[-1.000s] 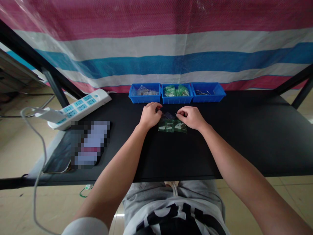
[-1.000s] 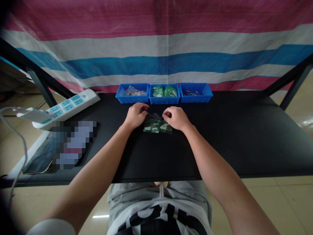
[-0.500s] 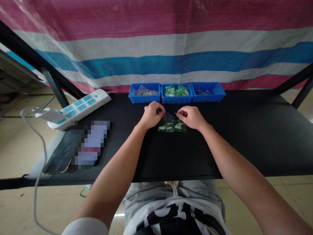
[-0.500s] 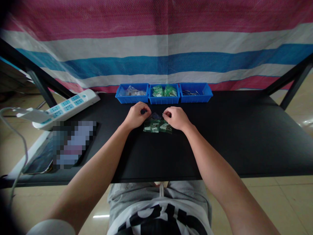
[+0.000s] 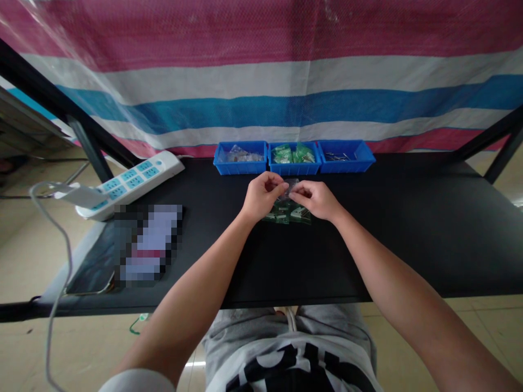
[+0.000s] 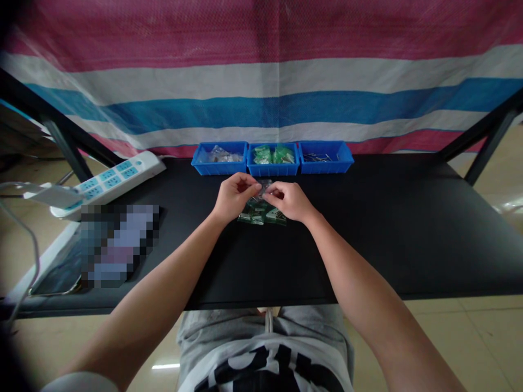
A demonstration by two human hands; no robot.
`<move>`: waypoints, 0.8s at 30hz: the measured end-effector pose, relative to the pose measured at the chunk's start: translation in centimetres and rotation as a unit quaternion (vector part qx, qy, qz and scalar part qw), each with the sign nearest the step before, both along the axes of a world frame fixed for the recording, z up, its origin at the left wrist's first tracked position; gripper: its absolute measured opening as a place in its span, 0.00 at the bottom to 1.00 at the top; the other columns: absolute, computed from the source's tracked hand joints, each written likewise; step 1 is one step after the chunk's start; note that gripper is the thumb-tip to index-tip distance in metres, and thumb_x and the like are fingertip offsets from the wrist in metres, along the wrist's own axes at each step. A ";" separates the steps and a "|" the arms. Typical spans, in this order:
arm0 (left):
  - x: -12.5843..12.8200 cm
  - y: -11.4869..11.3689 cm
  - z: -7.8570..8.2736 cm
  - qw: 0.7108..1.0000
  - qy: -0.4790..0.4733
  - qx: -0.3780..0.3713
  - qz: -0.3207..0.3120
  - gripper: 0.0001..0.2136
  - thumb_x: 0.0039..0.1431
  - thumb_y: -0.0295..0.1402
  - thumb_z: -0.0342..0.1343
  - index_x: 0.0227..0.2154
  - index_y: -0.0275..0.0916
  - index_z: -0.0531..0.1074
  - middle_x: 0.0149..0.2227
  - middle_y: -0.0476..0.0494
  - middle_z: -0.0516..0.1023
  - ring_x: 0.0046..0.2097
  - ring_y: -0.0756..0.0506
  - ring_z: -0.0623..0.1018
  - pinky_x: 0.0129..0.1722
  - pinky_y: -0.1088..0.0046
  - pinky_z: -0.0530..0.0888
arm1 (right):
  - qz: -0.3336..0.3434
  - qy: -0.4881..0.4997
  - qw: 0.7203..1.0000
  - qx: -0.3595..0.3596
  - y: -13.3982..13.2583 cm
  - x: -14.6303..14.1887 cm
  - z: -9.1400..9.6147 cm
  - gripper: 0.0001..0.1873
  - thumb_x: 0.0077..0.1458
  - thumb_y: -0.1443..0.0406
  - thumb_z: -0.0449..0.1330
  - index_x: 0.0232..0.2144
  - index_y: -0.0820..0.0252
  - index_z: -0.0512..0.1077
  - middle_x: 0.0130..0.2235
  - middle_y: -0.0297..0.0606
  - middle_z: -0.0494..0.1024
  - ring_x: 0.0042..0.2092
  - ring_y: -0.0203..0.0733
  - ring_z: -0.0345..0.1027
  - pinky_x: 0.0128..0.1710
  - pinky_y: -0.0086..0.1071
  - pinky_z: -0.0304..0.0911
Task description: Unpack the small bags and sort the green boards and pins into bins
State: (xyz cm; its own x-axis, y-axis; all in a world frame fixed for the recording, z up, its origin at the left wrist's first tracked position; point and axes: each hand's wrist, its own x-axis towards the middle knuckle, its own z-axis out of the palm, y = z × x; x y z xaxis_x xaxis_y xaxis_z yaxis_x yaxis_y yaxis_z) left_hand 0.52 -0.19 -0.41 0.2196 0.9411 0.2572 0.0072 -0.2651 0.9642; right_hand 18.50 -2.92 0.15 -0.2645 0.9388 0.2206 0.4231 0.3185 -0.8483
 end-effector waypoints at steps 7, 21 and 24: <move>-0.5 0.2 -0.4 0.997 0.023 -0.009 -0.072 0.18 0.46 0.36 0.65 0.40 0.36 0.74 0.32 0.47 0.77 0.32 0.50 0.75 0.34 0.72 0.73 | -0.014 0.036 0.999 -0.010 0.5 0.7 0.1 0.13 0.53 0.57 0.60 0.26 0.63 0.72 0.22 0.32 0.70 0.24 0.33 0.60 0.25 0.29 0.55; -0.9 0.0 0.1 0.975 0.151 0.163 0.011 0.05 0.54 0.30 0.61 0.28 0.44 0.81 0.40 0.45 0.72 0.41 0.49 0.73 0.43 0.69 0.74 | -0.004 0.252 0.964 -0.086 0.3 0.1 0.0 0.17 0.42 0.61 0.66 0.36 0.62 0.77 0.30 0.39 0.80 0.26 0.39 0.72 0.18 0.28 0.58; -0.9 -0.1 0.1 0.977 0.139 0.162 -0.012 0.06 0.56 0.30 0.58 0.28 0.43 0.81 0.43 0.44 0.73 0.43 0.48 0.75 0.46 0.68 0.74 | 0.008 0.278 0.956 -0.090 0.3 0.2 0.0 0.18 0.41 0.63 0.64 0.37 0.62 0.78 0.32 0.40 0.81 0.29 0.40 0.72 0.20 0.28 0.59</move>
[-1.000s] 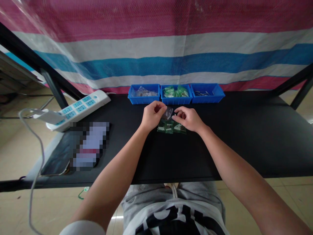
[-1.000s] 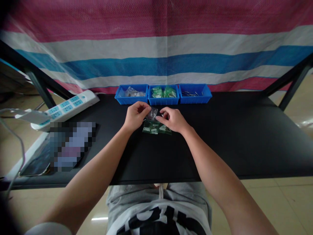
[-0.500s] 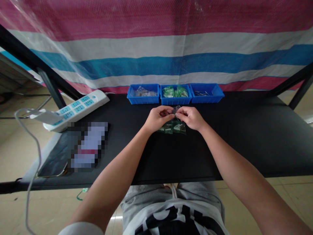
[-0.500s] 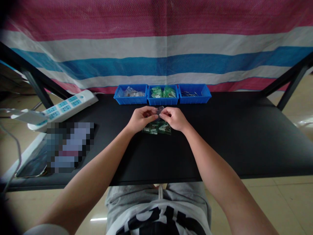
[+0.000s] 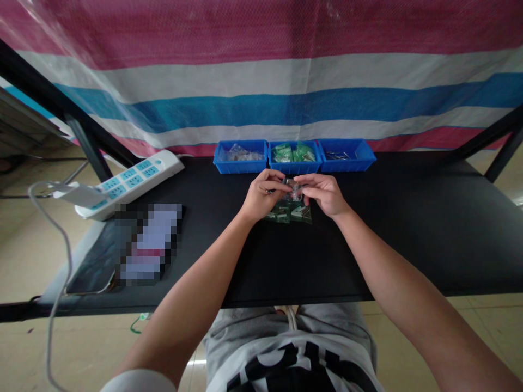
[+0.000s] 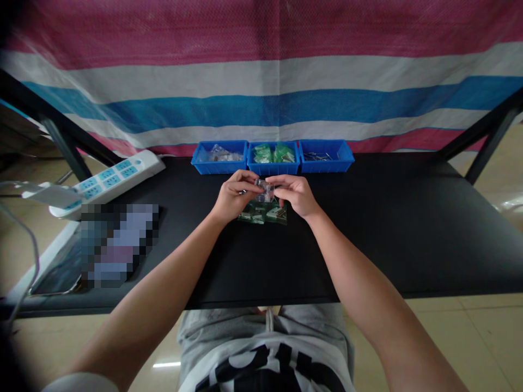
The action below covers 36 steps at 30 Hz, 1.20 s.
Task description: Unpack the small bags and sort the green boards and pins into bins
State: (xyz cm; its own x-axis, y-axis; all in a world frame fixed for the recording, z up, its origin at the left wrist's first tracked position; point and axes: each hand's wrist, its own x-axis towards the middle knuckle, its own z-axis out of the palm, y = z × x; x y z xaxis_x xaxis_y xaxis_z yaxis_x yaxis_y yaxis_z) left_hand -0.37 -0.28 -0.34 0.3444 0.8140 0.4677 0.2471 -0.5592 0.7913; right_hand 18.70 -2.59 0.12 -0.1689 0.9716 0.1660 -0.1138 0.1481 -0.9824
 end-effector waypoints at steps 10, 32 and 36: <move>-0.4 -0.1 0.4 0.998 0.048 0.026 -0.008 0.09 0.53 0.36 0.60 0.37 0.39 0.79 0.34 0.44 0.79 0.36 0.47 0.78 0.41 0.69 0.74 | 0.030 -0.052 0.998 0.009 0.3 0.4 -0.3 0.28 0.43 0.63 0.62 0.50 0.59 0.71 0.46 0.45 0.79 0.33 0.39 0.70 0.24 0.28 0.56; -3.8 2.2 0.4 0.888 0.237 -0.013 0.395 0.29 0.56 0.41 0.51 0.61 0.41 0.59 0.60 0.30 0.63 0.60 0.28 0.61 0.56 0.42 0.59 | 0.011 -0.218 0.974 0.058 -0.3 0.3 -0.6 0.23 0.47 0.64 0.61 0.48 0.64 0.72 0.41 0.45 0.79 0.33 0.39 0.70 0.29 0.31 0.62; -4.0 2.3 0.4 0.876 0.188 0.009 0.443 0.25 0.55 0.37 0.52 0.57 0.42 0.63 0.57 0.32 0.64 0.59 0.29 0.62 0.55 0.44 0.62 | 0.010 -0.242 0.968 0.069 -0.2 0.3 -0.6 0.22 0.47 0.64 0.61 0.46 0.64 0.73 0.40 0.45 0.79 0.33 0.39 0.71 0.28 0.31 0.62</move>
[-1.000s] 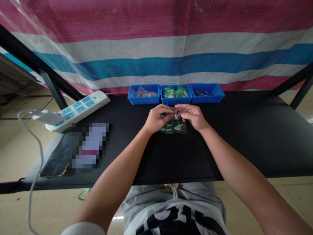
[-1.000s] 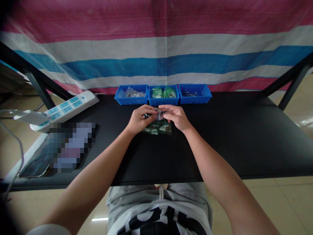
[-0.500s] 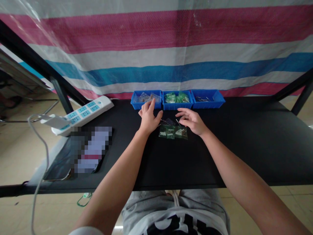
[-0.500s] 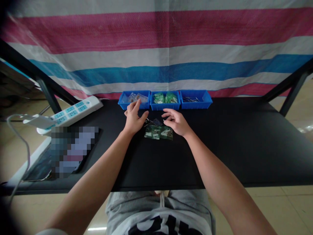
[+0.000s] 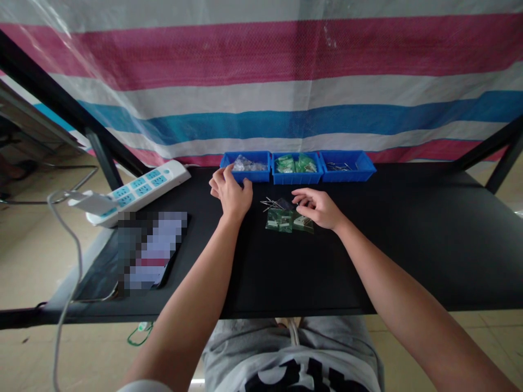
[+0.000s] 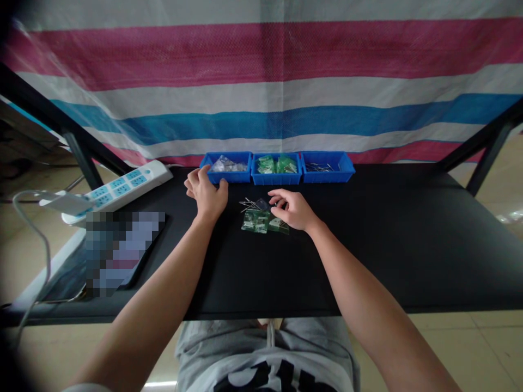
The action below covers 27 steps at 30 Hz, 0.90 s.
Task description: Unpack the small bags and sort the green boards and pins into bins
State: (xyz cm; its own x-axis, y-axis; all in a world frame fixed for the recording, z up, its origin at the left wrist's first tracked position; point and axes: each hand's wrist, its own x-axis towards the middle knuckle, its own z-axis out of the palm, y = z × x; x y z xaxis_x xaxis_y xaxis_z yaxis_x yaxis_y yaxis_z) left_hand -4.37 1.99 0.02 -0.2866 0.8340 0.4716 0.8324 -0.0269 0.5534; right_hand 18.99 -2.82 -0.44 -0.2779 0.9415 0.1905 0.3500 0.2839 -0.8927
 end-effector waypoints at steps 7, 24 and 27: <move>0.0 0.1 -0.1 0.998 0.027 -0.043 -0.039 0.34 0.52 0.37 0.54 0.63 0.38 0.55 0.62 0.30 0.60 0.61 0.28 0.58 0.58 0.43 0.57 | -0.001 -0.009 1.000 0.019 -0.1 0.0 0.0 0.21 0.47 0.64 0.61 0.46 0.65 0.74 0.38 0.45 0.80 0.32 0.39 0.71 0.27 0.30 0.62; 1.4 -1.8 0.7 0.877 0.131 -0.120 -0.446 0.35 0.45 0.52 0.63 0.56 0.43 0.68 0.60 0.37 0.65 0.60 0.32 0.61 0.58 0.49 0.56 | 0.089 -0.226 0.961 0.131 0.1 0.9 1.2 0.30 0.31 0.50 0.74 0.37 0.59 0.77 0.39 0.42 0.73 0.45 0.50 0.63 0.46 0.42 0.62; 1.3 -1.7 0.5 0.863 0.141 -0.154 -0.460 0.40 0.37 0.54 0.67 0.56 0.44 0.68 0.60 0.37 0.65 0.61 0.30 0.60 0.59 0.47 0.55 | 0.075 -0.253 0.958 0.107 0.2 1.1 1.0 0.30 0.30 0.51 0.75 0.36 0.58 0.78 0.40 0.42 0.72 0.47 0.51 0.61 0.48 0.45 0.62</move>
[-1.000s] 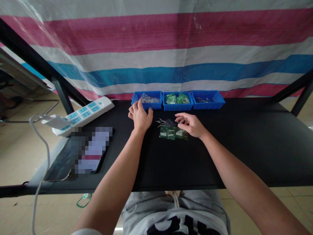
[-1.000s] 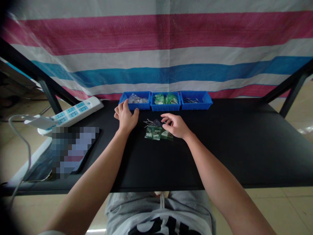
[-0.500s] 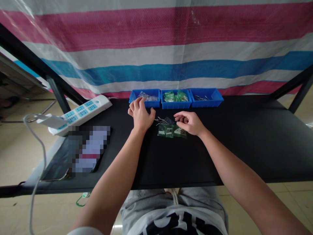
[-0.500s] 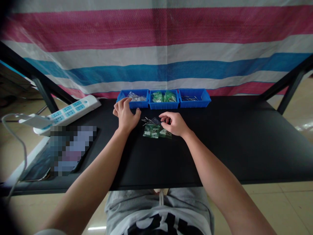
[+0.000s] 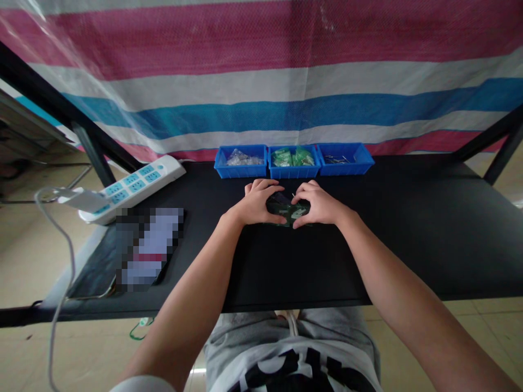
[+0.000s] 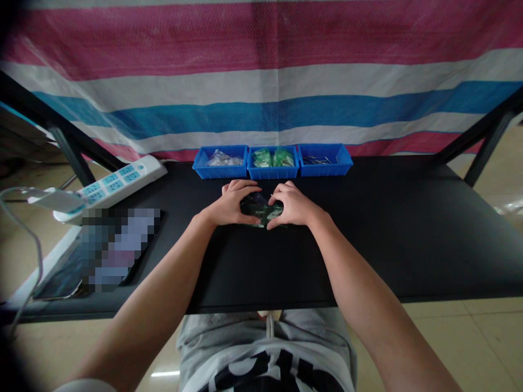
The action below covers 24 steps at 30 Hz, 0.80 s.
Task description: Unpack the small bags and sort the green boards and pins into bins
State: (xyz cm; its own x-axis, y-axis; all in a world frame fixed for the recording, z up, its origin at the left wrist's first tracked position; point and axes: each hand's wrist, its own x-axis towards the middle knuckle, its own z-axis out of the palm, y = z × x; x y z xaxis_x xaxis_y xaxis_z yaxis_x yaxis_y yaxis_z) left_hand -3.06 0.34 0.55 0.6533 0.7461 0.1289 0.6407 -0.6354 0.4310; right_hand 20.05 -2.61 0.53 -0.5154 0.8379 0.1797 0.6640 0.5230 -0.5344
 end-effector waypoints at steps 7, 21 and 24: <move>0.7 0.1 -0.9 1.000 0.015 0.003 0.019 0.33 0.43 0.54 0.65 0.52 0.42 0.72 0.57 0.37 0.69 0.59 0.32 0.64 0.58 0.49 0.59 | -0.058 0.014 0.998 -0.016 0.5 -0.2 -0.8 0.30 0.32 0.55 0.75 0.39 0.60 0.77 0.42 0.43 0.72 0.46 0.51 0.65 0.49 0.45 0.62; 1.6 0.2 -1.7 0.990 -0.138 0.009 -0.032 0.24 0.53 0.42 0.61 0.51 0.36 0.70 0.53 0.34 0.72 0.55 0.39 0.73 0.56 0.59 0.69 | -0.129 0.298 0.936 -0.135 0.8 -0.6 -1.0 0.14 0.41 0.59 0.68 0.29 0.61 0.73 0.27 0.34 0.75 0.28 0.38 0.68 0.30 0.33 0.63; 1.9 -0.1 -1.5 0.983 -0.183 0.019 -0.017 0.23 0.55 0.42 0.58 0.51 0.35 0.69 0.54 0.33 0.71 0.56 0.39 0.72 0.57 0.60 0.69 | -0.165 0.401 0.885 -0.168 0.9 -0.9 -0.9 0.16 0.38 0.58 0.70 0.26 0.61 0.71 0.24 0.33 0.74 0.25 0.35 0.66 0.27 0.31 0.61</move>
